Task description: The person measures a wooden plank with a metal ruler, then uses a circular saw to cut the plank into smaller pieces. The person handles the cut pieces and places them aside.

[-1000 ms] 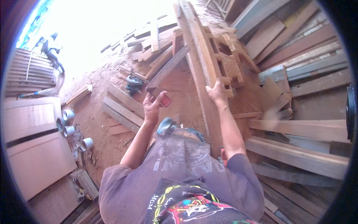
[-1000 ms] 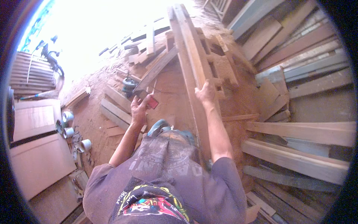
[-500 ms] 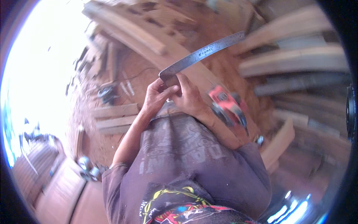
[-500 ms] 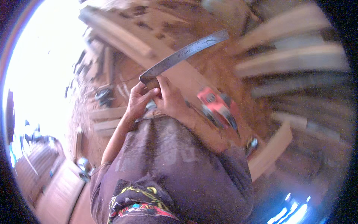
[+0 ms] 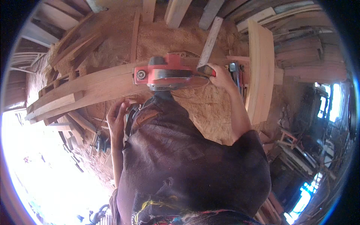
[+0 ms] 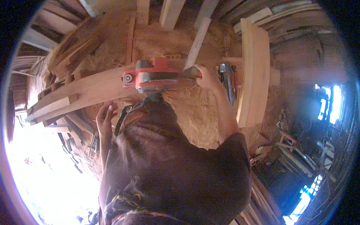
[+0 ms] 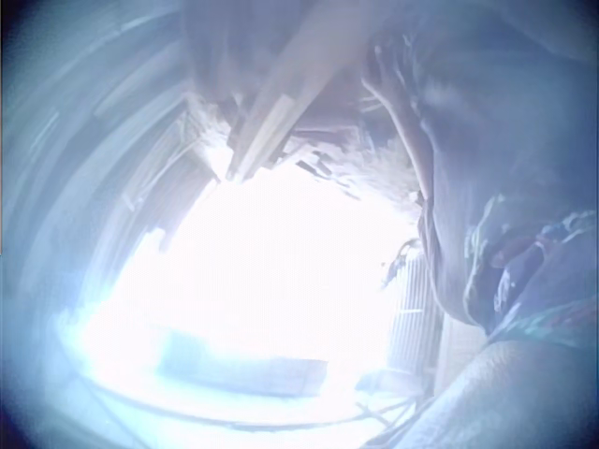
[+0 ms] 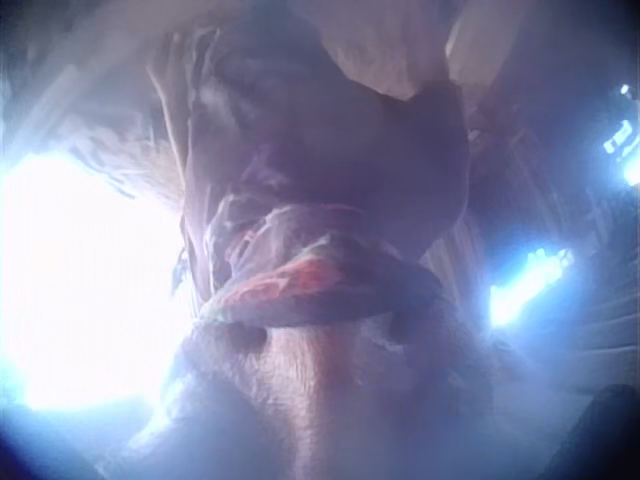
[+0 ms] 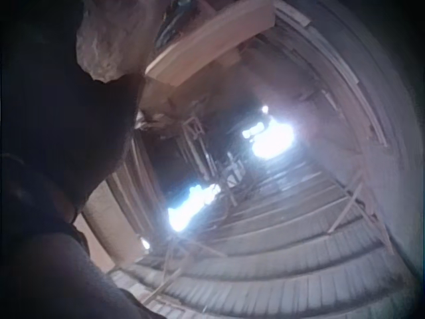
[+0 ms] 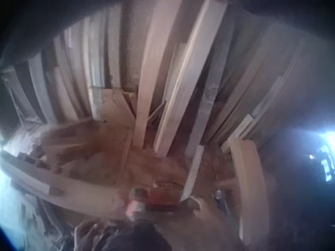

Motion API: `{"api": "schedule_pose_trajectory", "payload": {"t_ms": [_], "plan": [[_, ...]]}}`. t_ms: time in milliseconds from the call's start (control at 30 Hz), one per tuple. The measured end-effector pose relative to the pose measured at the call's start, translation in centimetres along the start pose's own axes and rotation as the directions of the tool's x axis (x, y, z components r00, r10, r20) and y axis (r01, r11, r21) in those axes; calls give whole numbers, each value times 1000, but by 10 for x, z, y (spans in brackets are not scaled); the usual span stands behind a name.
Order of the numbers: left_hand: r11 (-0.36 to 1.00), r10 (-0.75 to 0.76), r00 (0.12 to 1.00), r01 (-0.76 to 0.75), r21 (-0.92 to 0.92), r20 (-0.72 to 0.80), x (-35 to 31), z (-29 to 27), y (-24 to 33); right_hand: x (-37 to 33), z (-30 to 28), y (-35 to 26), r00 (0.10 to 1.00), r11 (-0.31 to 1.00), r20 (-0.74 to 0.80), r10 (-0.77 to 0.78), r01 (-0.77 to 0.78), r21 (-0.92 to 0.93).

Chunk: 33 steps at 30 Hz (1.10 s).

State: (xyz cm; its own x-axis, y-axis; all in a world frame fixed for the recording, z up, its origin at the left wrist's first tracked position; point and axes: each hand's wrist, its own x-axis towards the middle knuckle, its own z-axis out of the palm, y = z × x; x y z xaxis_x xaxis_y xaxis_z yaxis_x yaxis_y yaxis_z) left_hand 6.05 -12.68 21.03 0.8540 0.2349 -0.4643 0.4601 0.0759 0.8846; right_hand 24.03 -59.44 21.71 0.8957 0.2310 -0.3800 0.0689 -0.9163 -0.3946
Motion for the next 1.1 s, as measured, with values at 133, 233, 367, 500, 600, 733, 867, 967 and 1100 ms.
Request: {"api": "schedule_pose_trajectory", "payload": {"t_ms": [133,233,367,500,600,733,867,967,1100], "plan": [[994,-104,993,102,-28,-64,-11,4,-12,-1,17,23,972,999,232,34,-34,-3],[990,-136,986,131,-60,-91,-14,-2,-33,-13,33,32,994,1000,107,-16,14,18],[971,-211,973,197,-133,-97,-21,-19,-62,-15,52,39,979,978,-174,-103,67,-199],[953,-241,964,212,-218,-115,-35,-53,-112,-1,12,-57,891,996,-448,-72,41,-79],[920,-289,936,213,-330,-202,-55,-84,-137,3,8,-151,880,975,-470,-68,157,154],[949,-256,896,162,-270,-362,-82,-135,-192,-16,50,-282,871,833,-249,-423,482,273],[722,-431,738,-64,-689,-520,-109,-156,-256,-11,111,-370,741,740,83,-666,643,196],[632,-555,606,-138,-763,-570,-159,-185,-317,-24,164,-428,668,724,280,-689,642,252],[607,-703,391,-106,-787,-594,-210,-166,-368,-23,189,-472,504,644,492,-710,747,163]]}}
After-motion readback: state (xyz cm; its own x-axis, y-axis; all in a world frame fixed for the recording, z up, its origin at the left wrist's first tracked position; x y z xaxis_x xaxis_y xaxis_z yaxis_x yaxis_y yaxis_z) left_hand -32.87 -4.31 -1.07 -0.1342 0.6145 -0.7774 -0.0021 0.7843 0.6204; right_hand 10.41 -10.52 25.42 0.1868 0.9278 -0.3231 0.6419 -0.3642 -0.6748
